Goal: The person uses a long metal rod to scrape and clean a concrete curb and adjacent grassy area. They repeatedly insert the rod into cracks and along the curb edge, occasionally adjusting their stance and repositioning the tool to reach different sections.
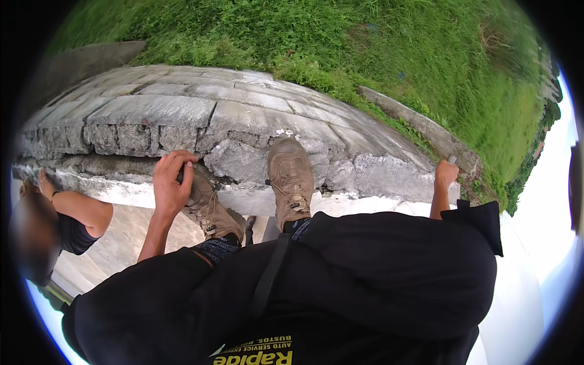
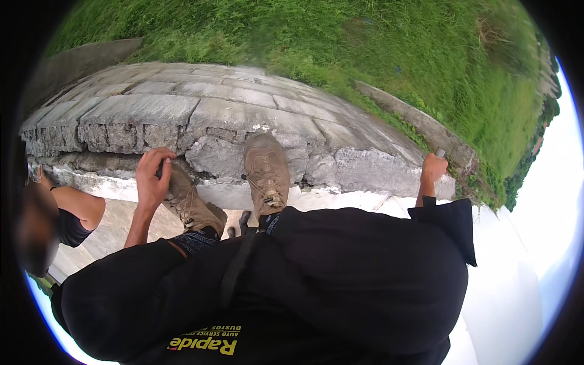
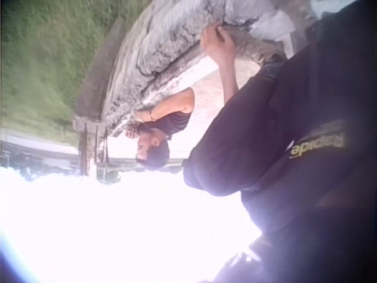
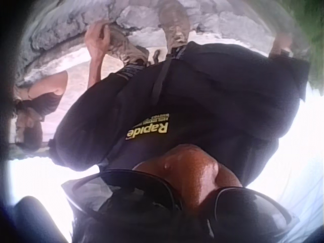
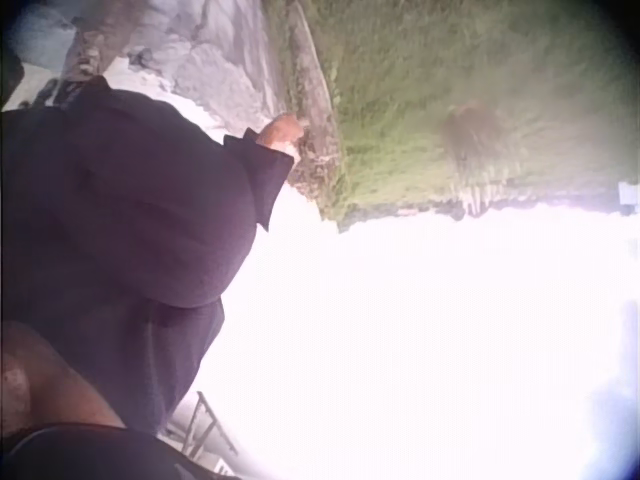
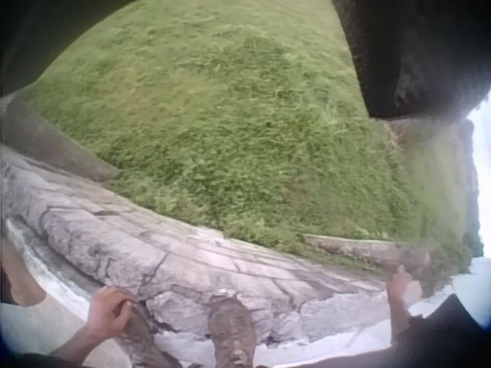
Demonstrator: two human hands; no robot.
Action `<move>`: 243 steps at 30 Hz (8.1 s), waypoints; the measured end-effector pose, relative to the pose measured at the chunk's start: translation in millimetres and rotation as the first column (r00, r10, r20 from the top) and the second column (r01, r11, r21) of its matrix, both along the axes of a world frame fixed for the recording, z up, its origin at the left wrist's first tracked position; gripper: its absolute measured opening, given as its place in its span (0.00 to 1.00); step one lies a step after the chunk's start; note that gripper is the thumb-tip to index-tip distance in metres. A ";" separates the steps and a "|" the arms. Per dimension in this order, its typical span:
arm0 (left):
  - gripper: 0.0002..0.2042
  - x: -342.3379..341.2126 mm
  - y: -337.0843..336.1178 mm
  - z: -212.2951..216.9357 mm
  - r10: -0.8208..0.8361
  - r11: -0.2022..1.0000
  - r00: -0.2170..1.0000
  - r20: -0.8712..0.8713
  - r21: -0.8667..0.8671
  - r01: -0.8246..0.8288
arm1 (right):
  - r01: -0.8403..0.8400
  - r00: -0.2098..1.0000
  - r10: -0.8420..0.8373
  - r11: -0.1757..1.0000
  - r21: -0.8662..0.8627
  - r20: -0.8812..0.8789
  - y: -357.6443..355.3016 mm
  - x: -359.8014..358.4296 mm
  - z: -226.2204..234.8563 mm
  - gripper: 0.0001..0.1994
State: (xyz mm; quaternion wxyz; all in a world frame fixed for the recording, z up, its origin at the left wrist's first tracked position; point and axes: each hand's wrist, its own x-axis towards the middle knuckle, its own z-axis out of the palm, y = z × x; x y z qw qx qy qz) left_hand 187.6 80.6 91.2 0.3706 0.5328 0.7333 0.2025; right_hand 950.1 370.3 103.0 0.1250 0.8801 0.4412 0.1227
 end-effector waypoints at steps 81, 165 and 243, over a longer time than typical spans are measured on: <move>0.23 5.9 -54.3 51.0 0.304 0.948 0.952 0.025 -0.104 -0.300 | -0.197 0.836 0.059 0.960 -0.197 -0.546 -6.7 -232.0 -239.2 0.14; 0.18 -267.0 13.2 -60.3 0.602 0.798 0.573 -0.556 0.407 -0.444 | -0.753 0.657 -0.088 -0.066 -0.654 -0.748 126.1 -561.5 -2.7 0.26; 0.22 -271.8 10.0 -145.8 0.708 0.645 0.328 -0.626 0.383 -0.661 | -0.532 0.128 -0.243 0.801 -0.274 -0.961 208.5 -712.3 87.9 0.19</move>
